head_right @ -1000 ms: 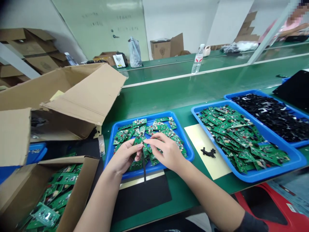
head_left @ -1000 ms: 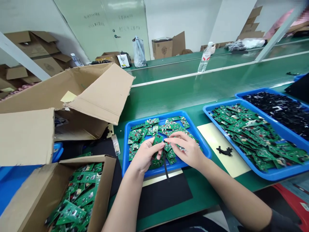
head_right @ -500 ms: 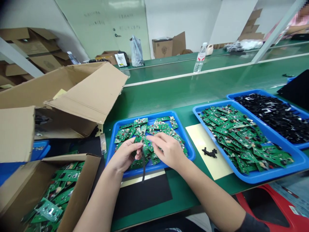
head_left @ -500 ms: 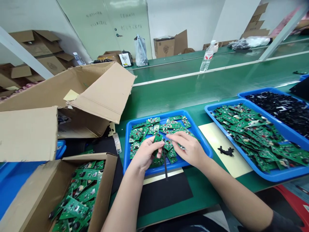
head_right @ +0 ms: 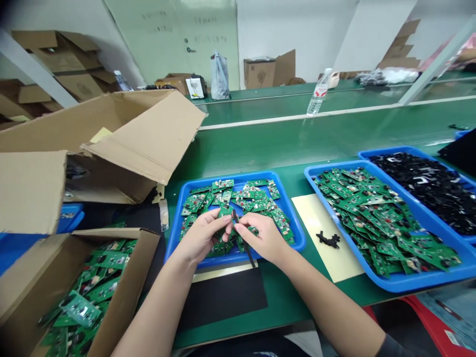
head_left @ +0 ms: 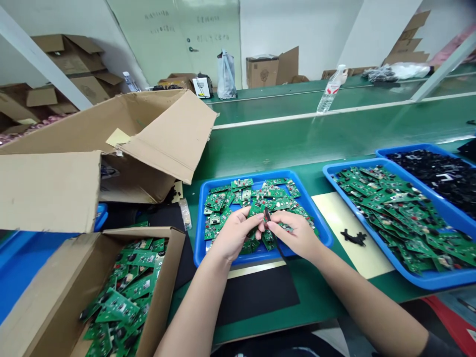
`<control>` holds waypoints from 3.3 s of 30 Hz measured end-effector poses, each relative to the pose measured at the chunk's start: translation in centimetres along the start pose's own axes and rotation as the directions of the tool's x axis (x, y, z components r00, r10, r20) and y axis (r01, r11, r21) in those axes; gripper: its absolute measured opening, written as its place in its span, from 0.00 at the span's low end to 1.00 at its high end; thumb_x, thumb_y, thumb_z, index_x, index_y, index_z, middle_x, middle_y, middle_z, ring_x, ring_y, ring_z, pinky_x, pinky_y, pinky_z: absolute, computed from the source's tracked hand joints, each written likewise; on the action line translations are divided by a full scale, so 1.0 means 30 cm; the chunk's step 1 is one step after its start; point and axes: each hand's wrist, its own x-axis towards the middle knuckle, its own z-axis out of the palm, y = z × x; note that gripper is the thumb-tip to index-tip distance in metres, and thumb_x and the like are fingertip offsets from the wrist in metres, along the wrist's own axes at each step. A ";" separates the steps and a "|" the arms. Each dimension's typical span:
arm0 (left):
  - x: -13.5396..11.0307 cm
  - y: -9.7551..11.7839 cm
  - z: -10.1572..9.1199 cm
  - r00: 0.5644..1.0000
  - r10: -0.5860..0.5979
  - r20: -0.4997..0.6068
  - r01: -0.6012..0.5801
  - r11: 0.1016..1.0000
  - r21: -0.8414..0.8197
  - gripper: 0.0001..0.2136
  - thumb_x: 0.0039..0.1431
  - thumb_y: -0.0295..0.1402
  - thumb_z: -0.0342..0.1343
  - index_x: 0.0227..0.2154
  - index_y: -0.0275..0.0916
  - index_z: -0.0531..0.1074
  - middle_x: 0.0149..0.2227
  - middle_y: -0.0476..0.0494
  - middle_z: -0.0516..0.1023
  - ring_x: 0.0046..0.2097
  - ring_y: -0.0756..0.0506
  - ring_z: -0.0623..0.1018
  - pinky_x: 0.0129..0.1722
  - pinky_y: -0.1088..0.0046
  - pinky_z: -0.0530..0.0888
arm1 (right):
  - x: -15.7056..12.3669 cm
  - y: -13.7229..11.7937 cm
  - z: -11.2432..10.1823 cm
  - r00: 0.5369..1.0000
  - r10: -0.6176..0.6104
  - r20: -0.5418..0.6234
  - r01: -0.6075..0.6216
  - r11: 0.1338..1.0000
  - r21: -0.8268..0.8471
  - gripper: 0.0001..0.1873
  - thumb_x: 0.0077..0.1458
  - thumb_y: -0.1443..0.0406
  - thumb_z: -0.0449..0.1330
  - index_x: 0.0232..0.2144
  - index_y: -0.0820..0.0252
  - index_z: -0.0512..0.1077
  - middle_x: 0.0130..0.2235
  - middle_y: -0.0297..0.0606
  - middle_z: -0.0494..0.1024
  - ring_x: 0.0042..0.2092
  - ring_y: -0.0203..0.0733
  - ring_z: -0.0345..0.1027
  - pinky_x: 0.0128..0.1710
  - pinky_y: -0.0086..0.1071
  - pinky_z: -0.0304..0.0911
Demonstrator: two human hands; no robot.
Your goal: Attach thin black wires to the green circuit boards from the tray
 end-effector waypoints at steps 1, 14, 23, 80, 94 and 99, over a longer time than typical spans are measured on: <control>0.000 0.000 -0.001 1.000 0.004 0.002 -0.004 1.000 0.012 0.14 0.49 0.41 0.61 0.24 0.36 0.67 0.21 0.51 0.70 0.21 0.54 0.67 0.24 0.77 0.62 | -0.001 0.001 -0.002 1.000 0.008 -0.005 -0.008 1.000 -0.010 0.16 0.63 0.59 0.50 0.27 0.58 0.70 0.27 0.37 0.74 0.30 0.40 0.69 0.32 0.33 0.65; -0.005 0.005 -0.002 0.994 0.066 -0.086 -0.039 0.958 0.286 0.11 0.52 0.35 0.57 0.19 0.35 0.72 0.20 0.46 0.76 0.21 0.50 0.72 0.27 0.73 0.68 | -0.008 0.010 -0.026 0.995 -0.091 -0.032 0.083 0.978 -0.192 0.12 0.57 0.66 0.52 0.21 0.57 0.63 0.21 0.32 0.67 0.24 0.36 0.61 0.25 0.30 0.57; 0.008 -0.006 -0.012 0.958 0.132 -0.256 -0.031 0.931 0.365 0.08 0.54 0.30 0.53 0.21 0.36 0.70 0.16 0.50 0.72 0.19 0.51 0.72 0.20 0.78 0.64 | -0.013 0.001 -0.035 0.992 -0.119 -0.031 0.111 0.974 -0.197 0.13 0.56 0.68 0.52 0.19 0.57 0.61 0.20 0.32 0.67 0.22 0.35 0.61 0.24 0.29 0.58; 0.027 -0.066 0.035 0.997 -0.068 0.022 0.066 0.996 0.061 0.08 0.59 0.32 0.47 0.26 0.38 0.58 0.19 0.53 0.68 0.21 0.51 0.75 0.24 0.77 0.76 | -0.010 0.019 -0.011 0.943 -0.334 -0.014 0.249 0.729 -0.637 0.18 0.60 0.68 0.52 0.18 0.61 0.68 0.19 0.34 0.66 0.23 0.35 0.58 0.25 0.30 0.52; 0.023 -0.066 0.030 0.999 0.005 0.054 -0.015 0.981 0.192 0.13 0.63 0.32 0.41 0.22 0.37 0.60 0.15 0.53 0.66 0.15 0.54 0.69 0.16 0.82 0.67 | -0.015 0.044 -0.017 0.958 -0.284 -0.037 0.202 0.762 -0.616 0.16 0.59 0.68 0.51 0.20 0.60 0.67 0.20 0.35 0.69 0.24 0.36 0.62 0.25 0.30 0.54; 0.023 -0.070 0.027 0.998 0.025 0.057 -0.038 0.969 0.245 0.13 0.63 0.33 0.41 0.23 0.38 0.59 0.16 0.55 0.64 0.15 0.55 0.67 0.16 0.82 0.64 | -0.013 0.048 -0.029 0.965 -0.252 -0.070 0.166 0.796 -0.582 0.14 0.59 0.68 0.52 0.21 0.60 0.68 0.21 0.35 0.72 0.23 0.36 0.64 0.25 0.29 0.57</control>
